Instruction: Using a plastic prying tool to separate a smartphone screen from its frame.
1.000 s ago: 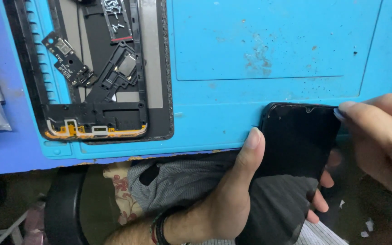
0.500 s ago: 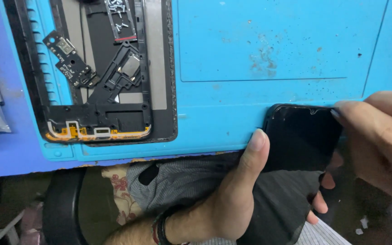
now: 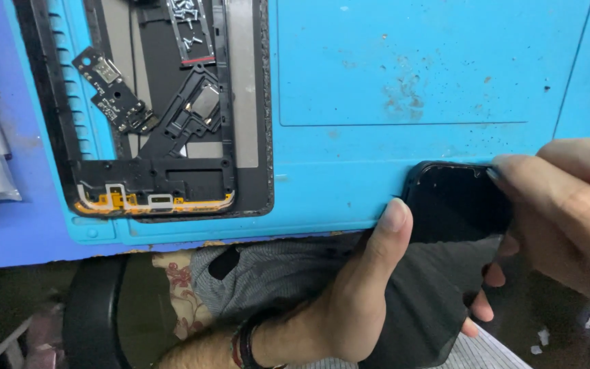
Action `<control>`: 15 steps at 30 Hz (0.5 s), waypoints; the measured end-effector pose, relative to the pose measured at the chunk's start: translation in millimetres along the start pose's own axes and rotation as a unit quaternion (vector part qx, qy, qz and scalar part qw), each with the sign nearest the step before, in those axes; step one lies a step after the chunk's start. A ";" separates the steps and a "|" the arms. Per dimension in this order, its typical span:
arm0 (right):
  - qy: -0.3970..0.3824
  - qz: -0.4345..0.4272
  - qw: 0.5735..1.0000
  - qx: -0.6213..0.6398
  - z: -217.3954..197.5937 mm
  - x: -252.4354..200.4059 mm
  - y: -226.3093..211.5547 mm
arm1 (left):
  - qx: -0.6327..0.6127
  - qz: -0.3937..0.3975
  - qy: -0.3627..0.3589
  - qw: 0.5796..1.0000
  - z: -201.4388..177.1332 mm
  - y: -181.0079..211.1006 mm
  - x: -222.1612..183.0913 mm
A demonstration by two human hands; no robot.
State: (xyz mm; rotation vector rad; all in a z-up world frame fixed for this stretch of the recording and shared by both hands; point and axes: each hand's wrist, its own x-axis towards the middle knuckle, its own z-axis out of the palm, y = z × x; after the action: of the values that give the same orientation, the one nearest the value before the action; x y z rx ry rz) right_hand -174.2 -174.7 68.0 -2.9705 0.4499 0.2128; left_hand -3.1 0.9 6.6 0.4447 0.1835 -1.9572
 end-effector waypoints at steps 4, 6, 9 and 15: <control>0.010 0.015 1.000 0.010 -6.9 8.1 -11.3 | -0.004 0.004 -0.007 1.000 -2.4 -1.6 1.3; 0.007 0.007 1.000 0.005 -9.3 13.7 -13.6 | 0.005 0.005 -0.003 1.000 -1.1 0.9 0.6; 0.034 0.014 0.999 0.036 -9.4 17.5 -13.7 | 0.028 0.015 -0.012 0.999 -1.3 2.5 0.1; 0.076 0.353 0.776 0.518 109.4 -99.0 75.1 | -0.086 -0.012 -0.038 0.996 -10.4 -5.3 0.5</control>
State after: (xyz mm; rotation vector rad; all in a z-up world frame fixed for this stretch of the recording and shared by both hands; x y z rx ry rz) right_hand -303.6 -201.4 -31.7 -1.6341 1.2078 -0.1792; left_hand -5.7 6.1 -3.6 0.2562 0.3073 -1.9593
